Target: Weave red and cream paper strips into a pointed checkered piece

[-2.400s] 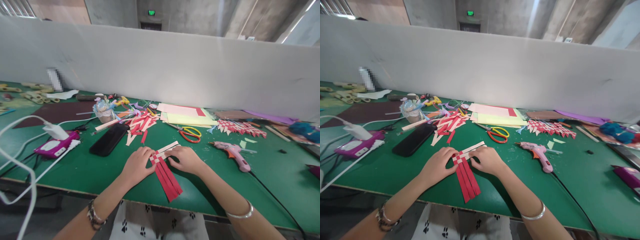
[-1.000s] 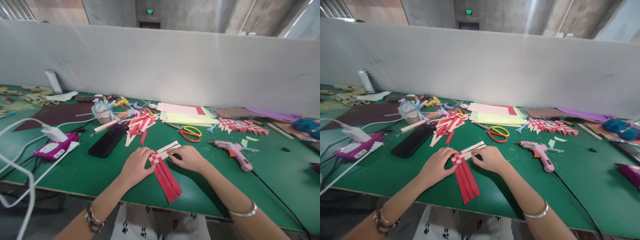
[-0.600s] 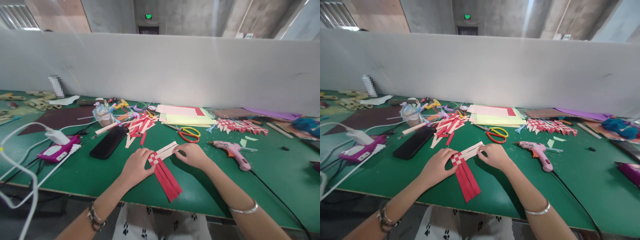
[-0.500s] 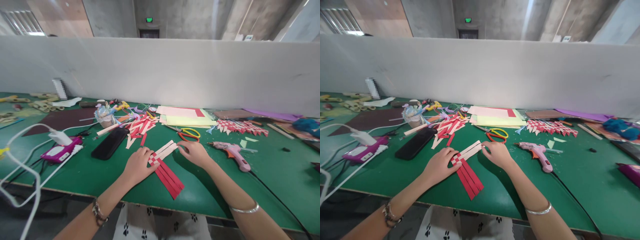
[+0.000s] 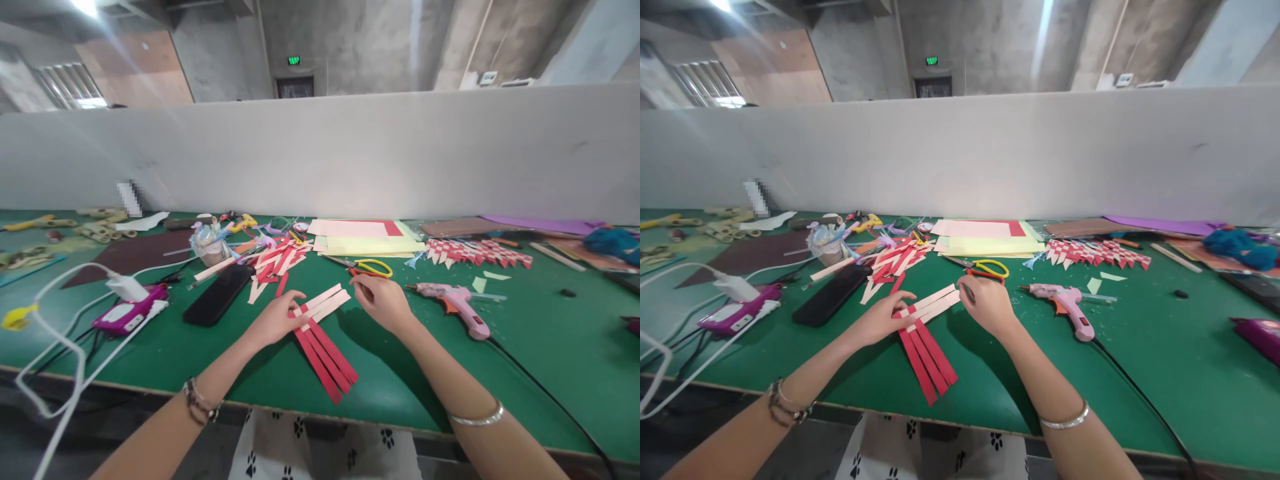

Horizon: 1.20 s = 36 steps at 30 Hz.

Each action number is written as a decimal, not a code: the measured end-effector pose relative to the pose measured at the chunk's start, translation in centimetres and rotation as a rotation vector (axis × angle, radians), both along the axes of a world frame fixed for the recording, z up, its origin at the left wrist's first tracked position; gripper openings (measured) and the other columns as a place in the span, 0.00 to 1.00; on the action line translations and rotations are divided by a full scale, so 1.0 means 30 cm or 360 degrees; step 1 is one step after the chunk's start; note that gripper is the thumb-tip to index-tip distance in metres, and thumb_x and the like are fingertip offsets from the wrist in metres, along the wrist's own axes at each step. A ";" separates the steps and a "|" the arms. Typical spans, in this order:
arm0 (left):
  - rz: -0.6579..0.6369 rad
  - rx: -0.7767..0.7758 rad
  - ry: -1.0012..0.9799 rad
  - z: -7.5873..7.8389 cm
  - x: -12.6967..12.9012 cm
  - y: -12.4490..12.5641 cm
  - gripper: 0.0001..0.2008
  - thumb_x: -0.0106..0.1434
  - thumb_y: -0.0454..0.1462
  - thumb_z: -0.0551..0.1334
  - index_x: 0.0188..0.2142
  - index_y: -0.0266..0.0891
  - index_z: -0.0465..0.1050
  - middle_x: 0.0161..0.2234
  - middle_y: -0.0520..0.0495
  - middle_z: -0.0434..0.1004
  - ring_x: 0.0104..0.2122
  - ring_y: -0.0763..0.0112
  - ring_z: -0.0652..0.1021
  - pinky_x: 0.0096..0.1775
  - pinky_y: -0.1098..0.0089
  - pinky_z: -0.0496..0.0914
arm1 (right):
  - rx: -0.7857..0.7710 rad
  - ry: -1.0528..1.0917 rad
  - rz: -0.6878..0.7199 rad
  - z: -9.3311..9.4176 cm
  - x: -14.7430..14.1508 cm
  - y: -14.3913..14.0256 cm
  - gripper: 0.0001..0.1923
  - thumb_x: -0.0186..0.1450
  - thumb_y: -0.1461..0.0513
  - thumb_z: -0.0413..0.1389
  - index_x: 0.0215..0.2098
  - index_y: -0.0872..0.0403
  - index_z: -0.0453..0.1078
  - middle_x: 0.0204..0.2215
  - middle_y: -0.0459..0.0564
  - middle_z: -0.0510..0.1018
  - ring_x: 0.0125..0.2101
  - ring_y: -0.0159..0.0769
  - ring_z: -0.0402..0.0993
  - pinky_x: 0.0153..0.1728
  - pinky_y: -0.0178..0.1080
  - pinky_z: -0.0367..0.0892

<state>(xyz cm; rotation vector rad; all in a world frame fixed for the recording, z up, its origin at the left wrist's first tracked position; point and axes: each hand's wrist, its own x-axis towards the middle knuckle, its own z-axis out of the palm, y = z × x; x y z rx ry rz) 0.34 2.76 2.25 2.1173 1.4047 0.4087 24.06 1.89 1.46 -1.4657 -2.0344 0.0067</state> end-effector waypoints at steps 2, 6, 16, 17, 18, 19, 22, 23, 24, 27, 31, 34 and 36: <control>0.0032 0.0077 -0.0030 0.029 -0.005 0.015 0.17 0.54 0.47 0.57 0.37 0.38 0.69 0.27 0.50 0.72 0.28 0.66 0.72 0.28 0.72 0.62 | 0.0086 0.0055 -0.0047 0.004 0.001 -0.006 0.13 0.62 0.60 0.44 0.34 0.53 0.71 0.19 0.46 0.73 0.20 0.31 0.67 0.24 0.31 0.56; 0.0201 0.0100 -0.0119 0.118 -0.008 0.040 0.17 0.51 0.50 0.59 0.26 0.37 0.69 0.23 0.52 0.67 0.24 0.70 0.68 0.25 0.73 0.58 | 0.0174 0.0176 -0.0106 0.006 0.001 -0.013 0.14 0.62 0.60 0.44 0.35 0.53 0.71 0.19 0.46 0.72 0.22 0.32 0.67 0.25 0.32 0.57; 0.0006 0.0370 -0.0128 0.310 0.001 0.092 0.16 0.55 0.48 0.58 0.27 0.36 0.71 0.23 0.52 0.68 0.24 0.72 0.68 0.27 0.73 0.59 | 0.0521 0.0644 -0.0066 0.043 -0.001 -0.020 0.11 0.63 0.60 0.46 0.40 0.53 0.67 0.34 0.52 0.69 0.38 0.39 0.66 0.40 0.40 0.63; -0.0042 0.0414 -0.0059 0.325 0.009 0.089 0.16 0.55 0.48 0.58 0.28 0.36 0.71 0.24 0.52 0.69 0.25 0.71 0.68 0.28 0.73 0.59 | 0.0542 0.0671 -0.0044 0.052 0.001 -0.021 0.12 0.63 0.59 0.47 0.42 0.52 0.67 0.37 0.53 0.68 0.41 0.40 0.65 0.43 0.42 0.62; -0.0082 0.0460 0.0010 0.340 0.018 0.084 0.15 0.56 0.47 0.58 0.28 0.37 0.71 0.26 0.51 0.70 0.27 0.71 0.69 0.29 0.73 0.59 | 0.0556 0.0699 -0.0025 0.061 0.004 -0.023 0.13 0.63 0.58 0.47 0.44 0.52 0.66 0.39 0.53 0.67 0.44 0.40 0.64 0.45 0.43 0.61; -0.0139 0.0494 0.0072 0.353 0.029 0.078 0.14 0.57 0.46 0.58 0.27 0.37 0.71 0.26 0.51 0.71 0.27 0.70 0.69 0.29 0.73 0.59 | 0.0568 0.0724 -0.0013 0.070 0.008 -0.025 0.15 0.63 0.58 0.48 0.47 0.51 0.64 0.42 0.54 0.65 0.46 0.41 0.62 0.47 0.45 0.60; -0.0331 0.0604 0.0236 0.382 0.064 0.060 0.13 0.59 0.43 0.56 0.24 0.37 0.69 0.24 0.51 0.69 0.25 0.72 0.68 0.28 0.73 0.57 | 0.0552 0.0709 0.0031 0.102 0.023 -0.037 0.20 0.63 0.55 0.48 0.52 0.48 0.60 0.48 0.54 0.63 0.52 0.43 0.58 0.51 0.47 0.55; -0.0406 0.0633 0.0268 0.389 0.075 0.056 0.13 0.60 0.42 0.56 0.24 0.37 0.69 0.24 0.52 0.68 0.25 0.73 0.67 0.27 0.73 0.56 | 0.0497 0.0658 0.0065 0.113 0.028 -0.042 0.19 0.63 0.54 0.48 0.51 0.48 0.62 0.49 0.53 0.63 0.52 0.43 0.58 0.52 0.48 0.53; -0.0482 0.0653 0.0287 0.396 0.087 0.053 0.13 0.61 0.41 0.55 0.24 0.37 0.69 0.24 0.52 0.68 0.25 0.74 0.67 0.27 0.73 0.56 | 0.0419 0.0589 0.0102 0.123 0.032 -0.047 0.17 0.63 0.54 0.49 0.49 0.47 0.64 0.49 0.52 0.64 0.52 0.43 0.59 0.53 0.50 0.50; -0.0642 0.0682 0.0307 0.409 0.121 0.051 0.12 0.61 0.39 0.56 0.24 0.37 0.69 0.24 0.52 0.68 0.24 0.75 0.67 0.28 0.73 0.56 | 0.0170 0.0386 0.0197 0.141 0.038 -0.058 0.13 0.63 0.53 0.49 0.41 0.46 0.70 0.46 0.50 0.68 0.49 0.43 0.62 0.54 0.54 0.39; -0.0723 0.0672 0.0356 0.421 0.156 0.058 0.12 0.60 0.38 0.56 0.22 0.37 0.68 0.22 0.53 0.66 0.23 0.75 0.66 0.27 0.73 0.55 | -0.0030 0.0288 0.0324 0.147 0.040 -0.062 0.10 0.63 0.55 0.50 0.34 0.48 0.71 0.40 0.47 0.73 0.45 0.40 0.66 0.53 0.54 0.35; -0.0768 0.0656 0.0379 0.426 0.171 0.063 0.12 0.59 0.38 0.56 0.21 0.37 0.67 0.22 0.53 0.66 0.24 0.75 0.66 0.28 0.74 0.55 | -0.0138 0.0299 0.0342 0.151 0.042 -0.061 0.11 0.64 0.57 0.49 0.28 0.51 0.70 0.34 0.44 0.74 0.39 0.35 0.68 0.53 0.52 0.36; -0.0775 0.0645 0.0391 0.426 0.176 0.066 0.12 0.59 0.38 0.57 0.21 0.37 0.67 0.23 0.53 0.67 0.24 0.75 0.66 0.28 0.74 0.55 | -0.0181 0.0330 0.0347 0.153 0.043 -0.059 0.12 0.64 0.58 0.48 0.26 0.52 0.68 0.30 0.43 0.74 0.36 0.33 0.68 0.52 0.51 0.38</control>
